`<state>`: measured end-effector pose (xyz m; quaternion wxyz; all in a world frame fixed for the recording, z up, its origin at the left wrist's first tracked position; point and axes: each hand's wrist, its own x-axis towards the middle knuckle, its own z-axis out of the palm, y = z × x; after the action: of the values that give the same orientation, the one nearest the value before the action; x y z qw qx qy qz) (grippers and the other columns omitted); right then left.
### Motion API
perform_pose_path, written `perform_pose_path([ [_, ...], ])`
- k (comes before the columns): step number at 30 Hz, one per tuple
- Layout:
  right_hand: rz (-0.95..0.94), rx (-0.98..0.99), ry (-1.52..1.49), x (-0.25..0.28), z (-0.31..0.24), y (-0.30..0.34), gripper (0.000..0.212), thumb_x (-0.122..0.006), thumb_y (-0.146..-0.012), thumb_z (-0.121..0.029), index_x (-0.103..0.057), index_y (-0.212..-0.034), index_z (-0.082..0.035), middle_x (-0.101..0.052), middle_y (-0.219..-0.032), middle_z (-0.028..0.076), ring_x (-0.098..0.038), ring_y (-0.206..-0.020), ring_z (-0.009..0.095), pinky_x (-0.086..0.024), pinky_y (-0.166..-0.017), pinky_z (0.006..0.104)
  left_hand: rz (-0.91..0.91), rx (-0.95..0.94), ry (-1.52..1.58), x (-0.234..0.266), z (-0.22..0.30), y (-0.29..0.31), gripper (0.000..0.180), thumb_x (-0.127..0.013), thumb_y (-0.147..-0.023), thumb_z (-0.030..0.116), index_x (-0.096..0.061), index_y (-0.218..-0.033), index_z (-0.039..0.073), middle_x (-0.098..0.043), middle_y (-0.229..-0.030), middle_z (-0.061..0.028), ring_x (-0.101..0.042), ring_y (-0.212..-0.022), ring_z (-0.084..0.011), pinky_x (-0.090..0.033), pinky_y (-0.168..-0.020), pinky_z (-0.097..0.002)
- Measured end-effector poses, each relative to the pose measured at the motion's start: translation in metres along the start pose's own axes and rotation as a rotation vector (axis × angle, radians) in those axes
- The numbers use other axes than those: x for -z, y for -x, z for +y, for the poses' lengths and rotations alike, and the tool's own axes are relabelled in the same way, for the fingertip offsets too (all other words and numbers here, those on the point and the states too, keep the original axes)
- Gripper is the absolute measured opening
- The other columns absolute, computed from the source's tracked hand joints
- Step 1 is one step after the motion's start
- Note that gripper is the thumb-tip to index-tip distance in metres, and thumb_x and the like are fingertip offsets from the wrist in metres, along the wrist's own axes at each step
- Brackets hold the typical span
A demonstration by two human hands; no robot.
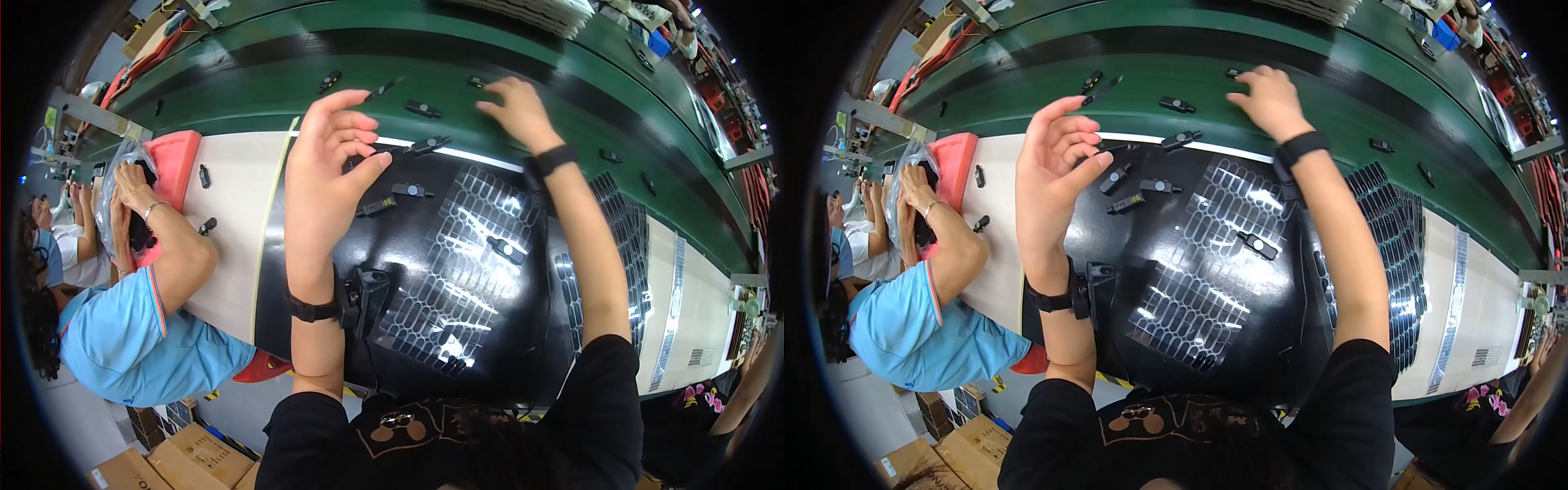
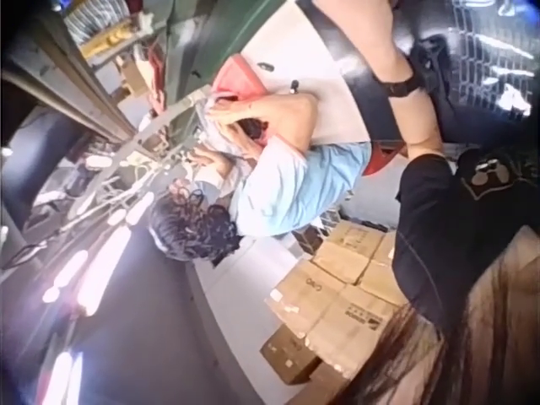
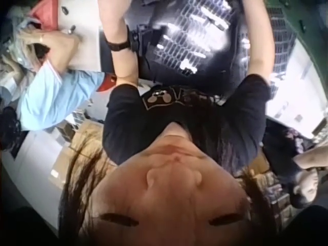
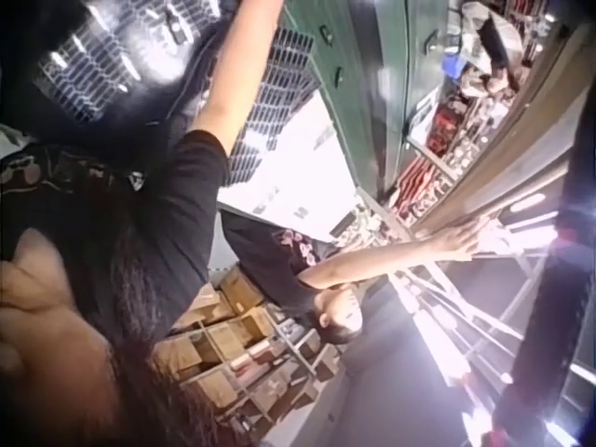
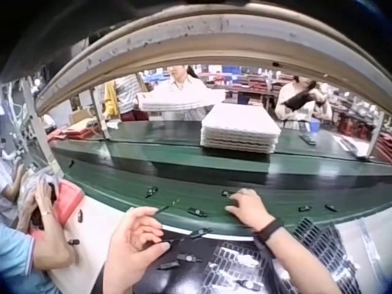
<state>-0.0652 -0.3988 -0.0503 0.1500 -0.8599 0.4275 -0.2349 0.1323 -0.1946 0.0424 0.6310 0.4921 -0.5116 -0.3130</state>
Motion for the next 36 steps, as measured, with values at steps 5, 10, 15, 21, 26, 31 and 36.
perform_pose_path([
  [5, -0.32, -0.011, 0.149, -0.048, -0.073, -0.043, 0.039, -0.058, -0.074, -0.037, -0.056, -0.088, -0.001, -0.058, -0.089, 0.016, -0.055, -0.084, 0.03, -0.043, -0.074, 0.0348, 0.034, 0.047, 0.076, 0.006, 0.008, 0.001, 0.049, -0.06, -0.061, -0.014, -0.045, -0.105, -0.002, -0.051, -0.08, -0.0059, -0.052, -0.072, -0.0103, -0.045, -0.065, -0.0197],
  [10, -0.437, 0.027, 0.266, -0.063, -0.068, -0.054, 0.038, -0.059, -0.073, -0.036, -0.054, -0.088, -0.001, -0.059, -0.087, 0.016, -0.056, -0.079, 0.032, -0.044, -0.07, 0.0354, 0.022, 0.085, 0.173, 0.012, 0.018, 0.002, 0.049, -0.06, -0.06, -0.016, -0.045, -0.105, -0.003, -0.051, -0.079, -0.0062, -0.055, -0.07, -0.0116, -0.048, -0.065, -0.0222],
  [15, -0.262, 0.024, -0.581, 0.007, -0.093, -0.009, 0.026, -0.061, -0.075, -0.013, -0.05, -0.094, 0.0, -0.056, -0.073, 0.008, -0.056, -0.066, 0.013, -0.046, -0.058, 0.0235, 0.008, 0.057, 0.381, 0.02, 0.022, 0.007, 0.049, -0.06, -0.06, -0.018, -0.045, -0.104, -0.003, -0.051, -0.078, -0.0061, -0.056, -0.07, -0.0129, -0.05, -0.066, -0.0236],
  [21, -0.033, -0.004, -0.994, 0.051, -0.161, 0.081, 0.029, -0.063, -0.069, 0.003, -0.051, -0.096, 0.003, -0.058, -0.084, 0.008, -0.057, -0.073, 0.012, -0.046, -0.065, 0.021, -0.07, 0.134, 0.503, 0.001, 0.038, 0.018, 0.06, -0.058, -0.058, -0.019, -0.038, -0.112, -0.002, -0.046, -0.079, -0.0055, -0.05, -0.071, -0.0119, -0.046, -0.059, -0.0205],
  [26, 0.169, 0.246, -0.729, 0.069, -0.172, 0.101, 0.029, -0.068, -0.062, 0.001, -0.06, -0.09, 0.0, -0.061, -0.08, 0.008, -0.059, -0.067, 0.012, -0.048, -0.057, 0.0204, -0.07, 0.208, 0.485, -0.011, 0.045, 0.021, 0.061, -0.057, -0.057, -0.019, -0.037, -0.112, -0.002, -0.046, -0.079, -0.0055, -0.049, -0.069, -0.0116, -0.045, -0.057, -0.0205],
  [31, 0.153, 0.208, -0.654, 0.082, -0.174, 0.111, 0.035, -0.067, -0.054, 0.007, -0.06, -0.088, 0.004, -0.06, -0.079, 0.01, -0.056, -0.071, 0.015, -0.043, -0.063, 0.0223, -0.114, 0.201, 0.517, -0.011, 0.041, 0.022, 0.06, -0.057, -0.057, -0.018, -0.037, -0.112, -0.002, -0.046, -0.079, -0.0056, -0.049, -0.068, -0.0111, -0.045, -0.057, -0.0203],
  [36, 0.202, 0.185, -0.618, 0.082, -0.177, 0.115, 0.034, -0.068, -0.053, 0.005, -0.061, -0.087, 0.004, -0.06, -0.077, 0.011, -0.056, -0.069, 0.015, -0.043, -0.062, 0.0224, -0.101, 0.2, 0.519, -0.015, 0.042, 0.023, 0.06, -0.057, -0.057, -0.018, -0.037, -0.111, -0.002, -0.046, -0.08, -0.0061, -0.051, -0.066, -0.0112, -0.045, -0.057, -0.0201],
])
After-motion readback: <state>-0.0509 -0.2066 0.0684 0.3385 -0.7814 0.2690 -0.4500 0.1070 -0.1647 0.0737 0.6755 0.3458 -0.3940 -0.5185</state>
